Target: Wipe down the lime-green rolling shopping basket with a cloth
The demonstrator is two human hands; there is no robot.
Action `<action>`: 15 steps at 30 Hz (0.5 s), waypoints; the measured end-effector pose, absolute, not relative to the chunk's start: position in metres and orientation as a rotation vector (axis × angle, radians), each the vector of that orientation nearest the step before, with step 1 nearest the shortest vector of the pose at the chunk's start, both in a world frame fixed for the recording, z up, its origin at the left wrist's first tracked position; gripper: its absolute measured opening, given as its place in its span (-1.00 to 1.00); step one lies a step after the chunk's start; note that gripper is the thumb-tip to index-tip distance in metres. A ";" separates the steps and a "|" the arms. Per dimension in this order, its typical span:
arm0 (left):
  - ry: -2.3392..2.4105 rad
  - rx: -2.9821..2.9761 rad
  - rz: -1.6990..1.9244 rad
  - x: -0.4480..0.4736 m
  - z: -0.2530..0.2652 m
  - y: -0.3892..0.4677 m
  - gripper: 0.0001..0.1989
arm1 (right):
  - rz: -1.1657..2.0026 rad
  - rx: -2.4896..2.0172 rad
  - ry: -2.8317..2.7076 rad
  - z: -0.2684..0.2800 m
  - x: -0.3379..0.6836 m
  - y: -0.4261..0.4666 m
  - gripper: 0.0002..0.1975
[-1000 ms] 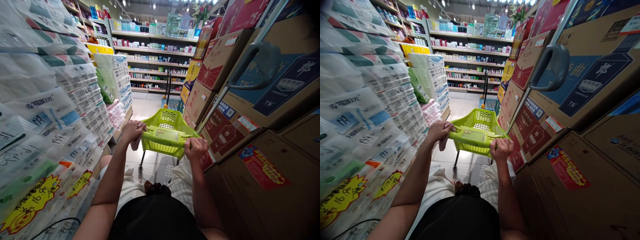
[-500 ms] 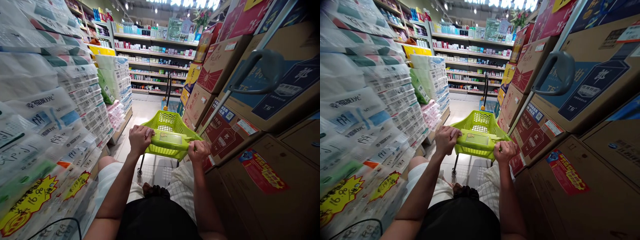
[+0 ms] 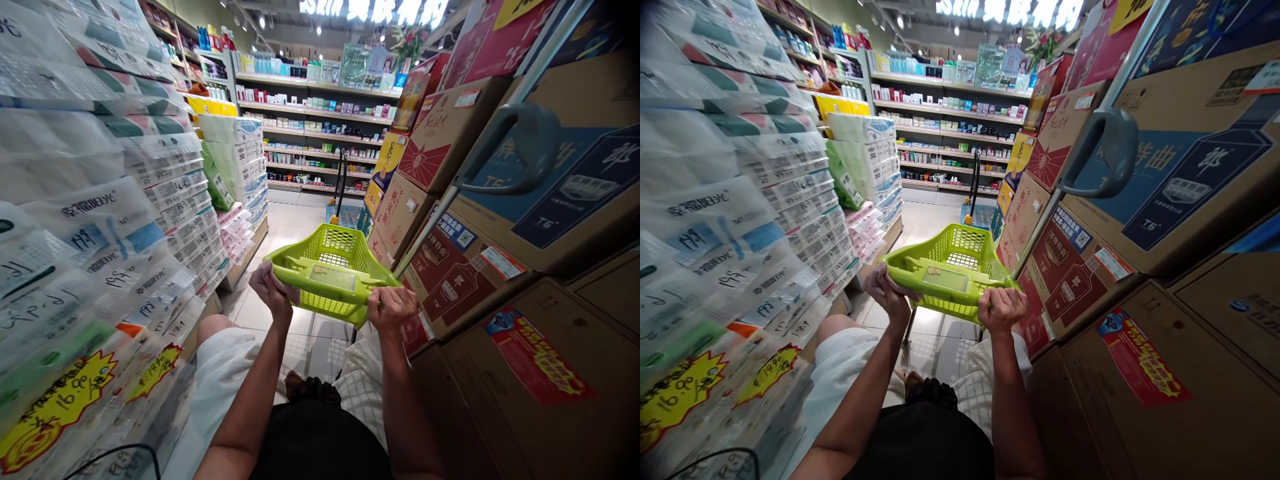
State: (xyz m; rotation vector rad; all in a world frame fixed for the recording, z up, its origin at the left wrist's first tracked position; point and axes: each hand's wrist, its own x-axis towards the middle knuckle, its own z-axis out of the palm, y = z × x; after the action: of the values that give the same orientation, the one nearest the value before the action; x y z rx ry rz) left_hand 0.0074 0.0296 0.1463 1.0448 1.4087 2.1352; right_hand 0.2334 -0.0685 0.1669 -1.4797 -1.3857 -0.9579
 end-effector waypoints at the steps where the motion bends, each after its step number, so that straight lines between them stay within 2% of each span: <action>1: 1.347 1.000 2.144 0.000 0.153 0.034 -0.45 | -0.962 -1.468 -1.385 0.168 0.232 -0.068 -0.76; 5: 1.140 0.898 1.990 -0.001 0.164 0.032 -0.44 | -0.973 -1.444 -1.354 0.171 0.227 -0.067 -0.77; 10: 1.403 1.033 1.916 0.032 0.152 -0.001 -0.51 | -0.966 -1.490 -1.351 0.173 0.224 -0.068 -0.74; 15: 1.498 1.067 1.996 0.017 0.158 0.013 -0.54 | -0.949 -1.530 -1.394 0.174 0.222 -0.069 -0.72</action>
State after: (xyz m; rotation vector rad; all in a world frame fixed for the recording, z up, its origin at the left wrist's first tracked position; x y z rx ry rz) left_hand 0.0168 0.0126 0.1585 1.0674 1.4979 1.9960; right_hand 0.2220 -0.0691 0.1742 -1.5298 -1.3939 -0.9488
